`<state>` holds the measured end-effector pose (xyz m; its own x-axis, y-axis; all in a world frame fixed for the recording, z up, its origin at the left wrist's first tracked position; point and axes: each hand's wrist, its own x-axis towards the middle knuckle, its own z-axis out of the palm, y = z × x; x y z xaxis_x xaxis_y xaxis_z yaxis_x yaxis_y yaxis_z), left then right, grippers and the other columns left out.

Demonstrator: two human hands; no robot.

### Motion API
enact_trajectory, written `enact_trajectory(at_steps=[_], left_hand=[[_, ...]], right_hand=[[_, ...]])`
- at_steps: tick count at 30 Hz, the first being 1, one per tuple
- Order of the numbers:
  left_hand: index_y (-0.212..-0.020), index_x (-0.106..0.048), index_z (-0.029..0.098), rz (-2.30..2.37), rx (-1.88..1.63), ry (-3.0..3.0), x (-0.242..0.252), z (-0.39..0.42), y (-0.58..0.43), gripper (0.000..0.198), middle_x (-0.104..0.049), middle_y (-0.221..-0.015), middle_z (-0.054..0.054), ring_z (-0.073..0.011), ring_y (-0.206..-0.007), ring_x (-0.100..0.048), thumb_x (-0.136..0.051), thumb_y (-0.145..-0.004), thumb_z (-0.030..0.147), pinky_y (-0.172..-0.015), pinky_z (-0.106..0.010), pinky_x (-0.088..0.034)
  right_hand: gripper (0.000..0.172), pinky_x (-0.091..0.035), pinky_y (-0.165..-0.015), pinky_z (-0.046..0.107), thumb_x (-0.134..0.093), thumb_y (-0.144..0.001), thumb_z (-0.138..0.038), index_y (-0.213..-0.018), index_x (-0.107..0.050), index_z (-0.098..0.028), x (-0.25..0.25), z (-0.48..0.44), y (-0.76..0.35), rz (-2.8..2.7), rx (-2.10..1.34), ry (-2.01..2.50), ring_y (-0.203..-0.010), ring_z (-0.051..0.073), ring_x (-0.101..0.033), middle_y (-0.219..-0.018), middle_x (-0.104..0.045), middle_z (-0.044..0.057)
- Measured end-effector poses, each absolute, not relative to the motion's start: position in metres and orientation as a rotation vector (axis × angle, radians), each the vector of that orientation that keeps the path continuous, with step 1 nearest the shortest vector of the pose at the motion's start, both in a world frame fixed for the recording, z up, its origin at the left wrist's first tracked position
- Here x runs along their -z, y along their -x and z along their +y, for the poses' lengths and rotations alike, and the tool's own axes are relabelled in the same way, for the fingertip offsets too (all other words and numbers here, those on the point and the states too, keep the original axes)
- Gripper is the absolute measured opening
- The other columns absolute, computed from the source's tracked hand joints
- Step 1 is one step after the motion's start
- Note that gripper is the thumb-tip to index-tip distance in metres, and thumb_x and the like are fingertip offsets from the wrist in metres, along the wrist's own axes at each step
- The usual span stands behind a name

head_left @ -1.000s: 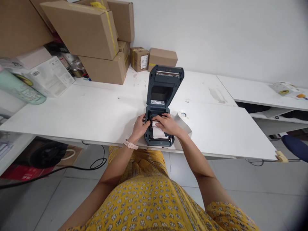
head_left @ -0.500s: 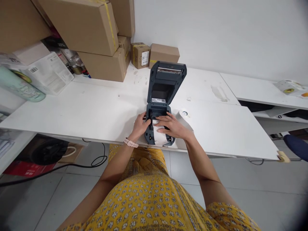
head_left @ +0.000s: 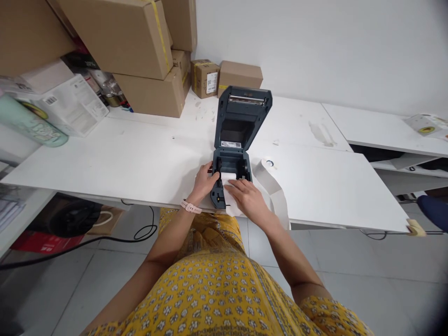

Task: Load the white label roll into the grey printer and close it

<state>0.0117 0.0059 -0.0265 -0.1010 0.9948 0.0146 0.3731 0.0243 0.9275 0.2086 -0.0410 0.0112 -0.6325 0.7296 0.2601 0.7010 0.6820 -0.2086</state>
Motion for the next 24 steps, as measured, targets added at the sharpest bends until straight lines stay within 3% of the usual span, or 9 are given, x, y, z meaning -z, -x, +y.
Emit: enact_trajectory(at_steps=[6, 15, 20, 24], left_hand=[[-0.133, -0.063, 0.017, 1.586, -1.095, -1.404, 0.028, 0.006, -0.013, 0.052, -0.068, -0.124, -0.011, -0.024, -0.108, -0.066, -0.058, -0.082, 0.026, -0.096, -0.038, -0.053], [-0.131, -0.064, 0.015, 1.588, -1.116, -1.404, 0.031, 0.007, -0.015, 0.05, -0.07, -0.119, -0.011, -0.0239, -0.103, -0.067, -0.06, -0.082, 0.026, -0.096, -0.039, -0.053], [-0.131, -0.064, 0.016, 1.577, -1.127, -1.404, 0.032, 0.007, -0.015, 0.05, -0.069, -0.123, -0.011, -0.0234, -0.106, -0.066, -0.06, -0.082, 0.026, -0.097, -0.038, -0.052], [-0.133, -0.062, 0.015, 1.563, -1.151, -1.383, 0.032, 0.006, -0.016, 0.052, -0.067, -0.128, -0.012, -0.0247, -0.11, -0.065, -0.062, -0.082, 0.028, -0.098, -0.038, -0.051]], right_hand=[[0.041, -0.054, -0.094, 0.052, -0.038, -0.106, -0.03, -0.135, -0.065, -0.023, -0.01, -0.06, -0.203, -2.461, -0.203, 1.183, -0.109, 0.033, -0.061, -0.135, -0.066, 0.014], [0.04, -0.053, -0.089, 0.053, -0.037, -0.105, -0.032, -0.134, -0.065, -0.025, -0.001, -0.079, -0.188, -2.354, -0.15, 1.267, -0.104, 0.033, -0.06, -0.135, -0.065, 0.013], [0.039, -0.052, -0.091, 0.053, -0.039, -0.105, -0.032, -0.136, -0.062, -0.029, 0.0, -0.083, -0.186, -2.301, -0.17, 1.241, -0.113, 0.033, -0.06, -0.132, -0.068, 0.011], [0.036, -0.051, -0.095, 0.05, -0.04, -0.106, -0.031, -0.13, -0.066, -0.026, 0.003, -0.084, -0.188, -2.284, -0.147, 1.219, -0.119, 0.032, -0.06, -0.133, -0.068, 0.01]])
